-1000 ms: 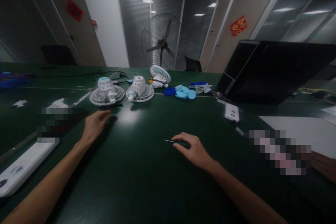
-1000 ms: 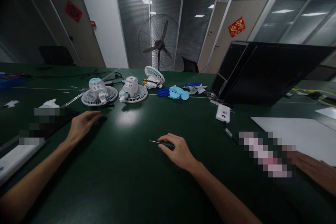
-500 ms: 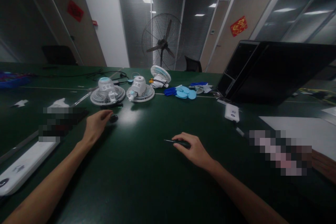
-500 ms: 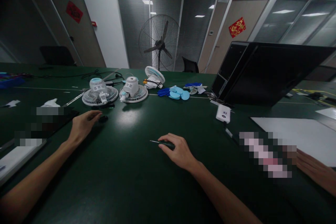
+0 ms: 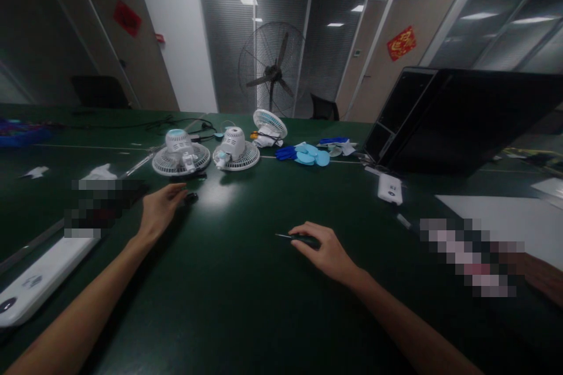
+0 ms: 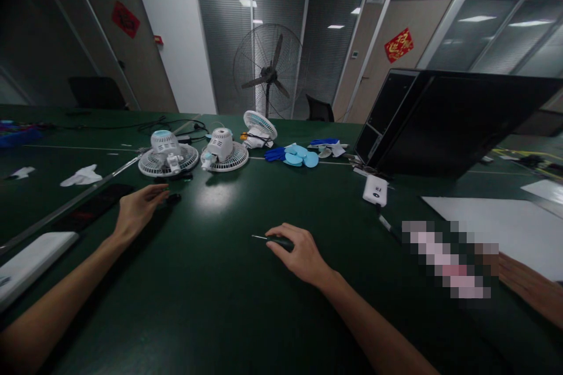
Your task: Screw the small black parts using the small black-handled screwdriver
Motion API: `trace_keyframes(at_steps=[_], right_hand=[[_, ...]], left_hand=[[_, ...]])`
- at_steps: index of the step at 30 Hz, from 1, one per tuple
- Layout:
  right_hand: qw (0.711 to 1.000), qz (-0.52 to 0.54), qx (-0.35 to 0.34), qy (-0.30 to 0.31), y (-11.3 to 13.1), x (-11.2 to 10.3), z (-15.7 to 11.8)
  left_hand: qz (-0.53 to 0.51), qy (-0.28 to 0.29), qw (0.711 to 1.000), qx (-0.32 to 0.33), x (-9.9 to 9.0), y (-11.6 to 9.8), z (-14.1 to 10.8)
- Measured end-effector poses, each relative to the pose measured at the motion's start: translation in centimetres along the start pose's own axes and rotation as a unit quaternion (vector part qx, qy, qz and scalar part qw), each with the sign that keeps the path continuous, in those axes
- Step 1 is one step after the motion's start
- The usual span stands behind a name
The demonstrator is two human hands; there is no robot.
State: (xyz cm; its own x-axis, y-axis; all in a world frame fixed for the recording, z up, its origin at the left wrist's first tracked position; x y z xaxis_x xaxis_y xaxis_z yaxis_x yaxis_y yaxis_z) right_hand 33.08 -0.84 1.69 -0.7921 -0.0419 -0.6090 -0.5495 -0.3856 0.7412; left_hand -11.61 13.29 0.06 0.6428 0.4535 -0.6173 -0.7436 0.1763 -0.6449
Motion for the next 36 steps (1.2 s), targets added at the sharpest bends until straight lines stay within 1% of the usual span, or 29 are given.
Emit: trace_keyframes(at_steps=[6,12,18,20,23,25,27,36], right_hand=[[1.0,-0.002,0.006,0.003,-0.2,0.1,-0.1],[1.0,-0.004,0.0,0.001,0.1,0.1,0.0],[1.0,-0.006,0.001,0.005,-0.3,0.2,-0.1],[1.0,-0.005,0.0,0.005,-0.4,0.2,-0.1],[1.0,-0.006,-0.002,0.003,-0.3,0.2,-0.1],[1.0,-0.012,-0.004,-0.001,-0.2,0.1,0.0],[1.0,-0.016,-0.005,-0.007,-0.1,0.1,0.0],[1.0,-0.015,-0.009,-0.011,-0.1,0.0,0.0]], left_hand=[[-0.02,-0.012,1.0,-0.011,-0.4,-0.3,-0.1],[0.002,-0.005,1.0,-0.014,-0.6,-0.6,-0.2],[0.047,-0.013,0.997,0.066,-0.6,-2.4,-0.2],[0.051,-0.005,0.996,0.074,-0.4,-2.4,-0.3],[0.043,0.017,0.997,0.059,-0.1,-1.7,-0.2],[0.043,0.039,0.998,0.034,0.3,-1.0,-0.2],[0.05,0.049,0.997,0.011,0.4,-0.6,-0.1],[0.059,0.046,0.997,-0.029,0.2,-0.7,-0.3]])
Point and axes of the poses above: each hand's wrist, its own z-axis towards the middle knuckle, its own x-axis out of the palm, y = z × x, the point moved 7 cm from there along z, towards the middle knuckle, and after that the axes turned 8 degrees about -y, right-handed, at the moved point
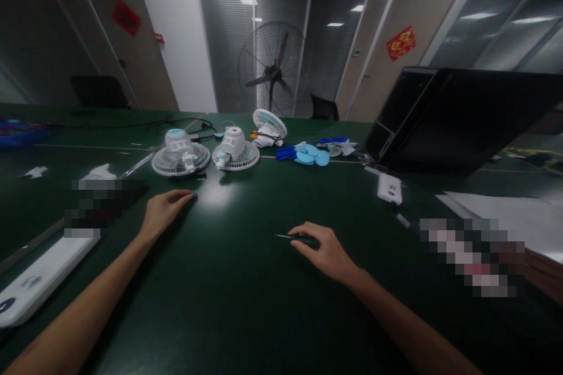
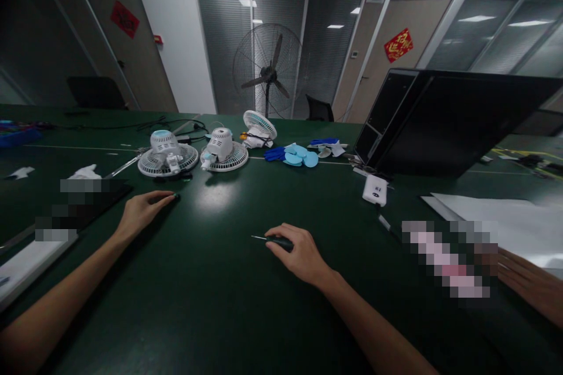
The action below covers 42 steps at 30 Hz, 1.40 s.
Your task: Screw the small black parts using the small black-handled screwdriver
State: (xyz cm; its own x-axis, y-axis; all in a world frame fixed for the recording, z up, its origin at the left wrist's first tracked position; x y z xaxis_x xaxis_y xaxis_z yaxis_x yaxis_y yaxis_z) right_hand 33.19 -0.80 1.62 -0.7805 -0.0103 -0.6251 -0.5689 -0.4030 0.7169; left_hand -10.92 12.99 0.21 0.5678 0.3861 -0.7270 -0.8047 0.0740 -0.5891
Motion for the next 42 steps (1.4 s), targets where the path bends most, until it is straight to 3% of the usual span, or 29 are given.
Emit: trace_keyframes(at_steps=[7,11,14,19,22,24,42], right_hand=[[1.0,0.003,0.003,0.01,-0.1,0.1,-0.1],[1.0,0.007,0.002,0.01,-0.1,0.2,-0.1],[1.0,0.004,0.0,0.016,0.0,0.2,-0.1],[0.999,-0.003,-0.027,0.037,0.4,0.4,-0.3],[0.998,-0.014,-0.049,0.037,0.7,0.5,-0.4],[0.998,-0.023,-0.057,0.032,0.7,0.5,-0.4],[0.997,-0.027,-0.059,0.046,0.6,1.1,-0.4]], left_hand=[[-0.008,0.021,1.0,0.003,-0.1,-0.3,-0.2],[-0.026,0.054,0.998,0.032,0.5,-2.1,-0.8],[-0.061,0.136,0.985,0.084,2.4,-5.8,-2.9],[-0.114,0.262,0.941,0.181,6.7,-14.0,-9.2],[-0.158,0.3,0.917,0.209,8.5,-17.6,-12.3],[-0.179,0.304,0.91,0.215,9.1,-18.9,-13.4],[-0.213,0.306,0.898,0.235,9.2,-19.7,-14.3]])
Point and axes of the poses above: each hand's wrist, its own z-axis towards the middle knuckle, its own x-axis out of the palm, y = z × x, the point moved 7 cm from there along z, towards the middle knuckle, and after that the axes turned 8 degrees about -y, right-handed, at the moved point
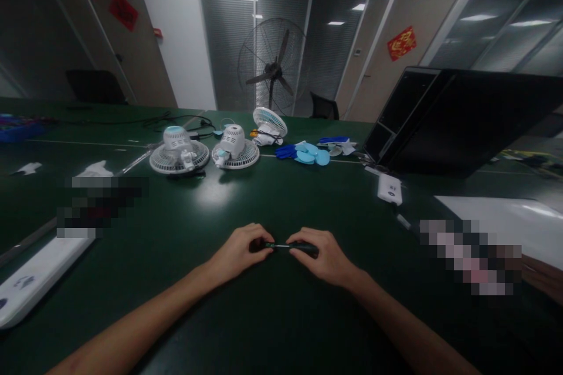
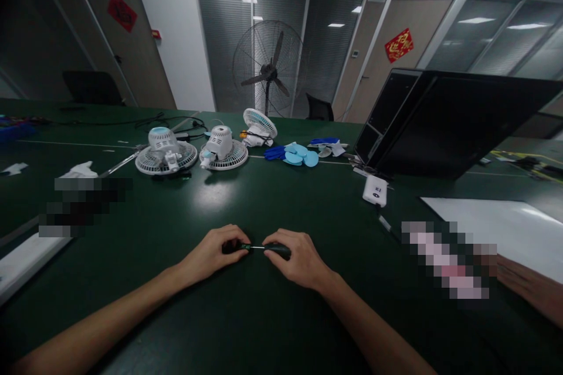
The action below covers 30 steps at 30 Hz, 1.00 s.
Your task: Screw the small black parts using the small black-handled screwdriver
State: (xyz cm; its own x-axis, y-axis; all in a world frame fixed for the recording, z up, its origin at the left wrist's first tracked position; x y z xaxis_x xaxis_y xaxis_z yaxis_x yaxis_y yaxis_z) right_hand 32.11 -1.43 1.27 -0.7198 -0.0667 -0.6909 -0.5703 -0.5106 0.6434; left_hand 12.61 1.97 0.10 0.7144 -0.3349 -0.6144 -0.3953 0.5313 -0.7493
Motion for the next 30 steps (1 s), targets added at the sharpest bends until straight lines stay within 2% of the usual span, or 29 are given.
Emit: trace_keyframes(at_steps=[11,17,22,30], right_hand=[[1.0,-0.006,-0.011,0.001,0.9,0.7,0.5],[0.999,-0.018,-0.036,0.001,2.3,1.5,0.6],[0.999,-0.012,-0.02,-0.029,1.8,0.6,0.4],[1.0,0.001,-0.02,-0.019,1.6,0.6,0.2]], left_hand=[[0.024,-0.002,0.999,0.024,-0.1,-0.5,0.1],[0.03,-0.015,0.999,0.037,0.0,-0.4,0.1],[0.041,-0.012,0.999,0.028,-0.1,-0.5,-0.1],[0.047,-0.005,0.999,0.026,0.0,-0.4,-0.1]])
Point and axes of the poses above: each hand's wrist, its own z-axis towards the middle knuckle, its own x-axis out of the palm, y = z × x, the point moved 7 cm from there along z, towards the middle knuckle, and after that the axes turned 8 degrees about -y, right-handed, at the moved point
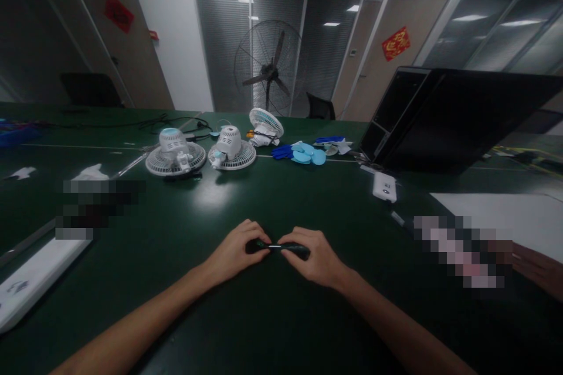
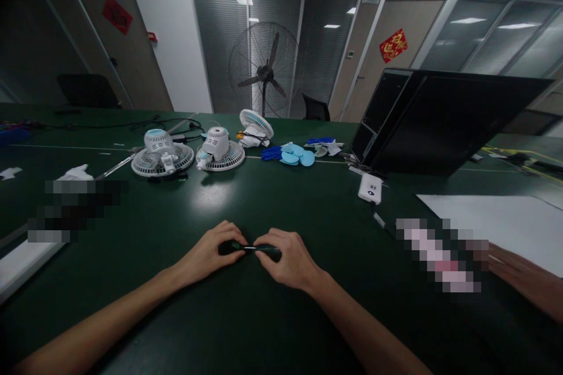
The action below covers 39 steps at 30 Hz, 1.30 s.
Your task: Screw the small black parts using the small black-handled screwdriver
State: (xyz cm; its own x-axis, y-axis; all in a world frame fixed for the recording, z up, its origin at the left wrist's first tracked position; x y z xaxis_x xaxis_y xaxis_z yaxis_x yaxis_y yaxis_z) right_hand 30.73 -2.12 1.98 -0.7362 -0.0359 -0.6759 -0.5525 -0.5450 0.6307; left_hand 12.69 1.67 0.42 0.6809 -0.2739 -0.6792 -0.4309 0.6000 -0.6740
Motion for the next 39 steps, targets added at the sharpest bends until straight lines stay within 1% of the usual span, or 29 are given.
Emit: trace_keyframes(at_steps=[6,13,20,27,33,39], right_hand=[[1.0,0.003,0.002,0.003,0.06,0.17,0.05],[1.0,-0.009,0.005,-0.005,-0.2,0.45,0.19],[1.0,0.011,0.007,0.014,-0.05,0.2,0.13],[0.999,0.028,0.029,-0.009,-0.61,-0.17,0.13],[1.0,0.006,0.009,0.019,-0.11,0.46,0.1],[1.0,-0.001,-0.017,0.013,0.2,0.43,0.01]], left_hand=[[-0.008,0.003,1.0,-0.003,-0.14,-0.19,0.01],[-0.017,-0.009,1.0,0.001,-0.28,-0.33,0.16],[-0.021,0.003,1.0,-0.012,-0.29,-0.34,0.06],[-0.022,-0.002,1.0,-0.017,-0.2,0.33,-0.11],[-0.014,0.007,1.0,-0.011,-0.1,-0.11,0.03],[0.008,0.008,1.0,-0.002,0.14,-0.01,-0.05]])
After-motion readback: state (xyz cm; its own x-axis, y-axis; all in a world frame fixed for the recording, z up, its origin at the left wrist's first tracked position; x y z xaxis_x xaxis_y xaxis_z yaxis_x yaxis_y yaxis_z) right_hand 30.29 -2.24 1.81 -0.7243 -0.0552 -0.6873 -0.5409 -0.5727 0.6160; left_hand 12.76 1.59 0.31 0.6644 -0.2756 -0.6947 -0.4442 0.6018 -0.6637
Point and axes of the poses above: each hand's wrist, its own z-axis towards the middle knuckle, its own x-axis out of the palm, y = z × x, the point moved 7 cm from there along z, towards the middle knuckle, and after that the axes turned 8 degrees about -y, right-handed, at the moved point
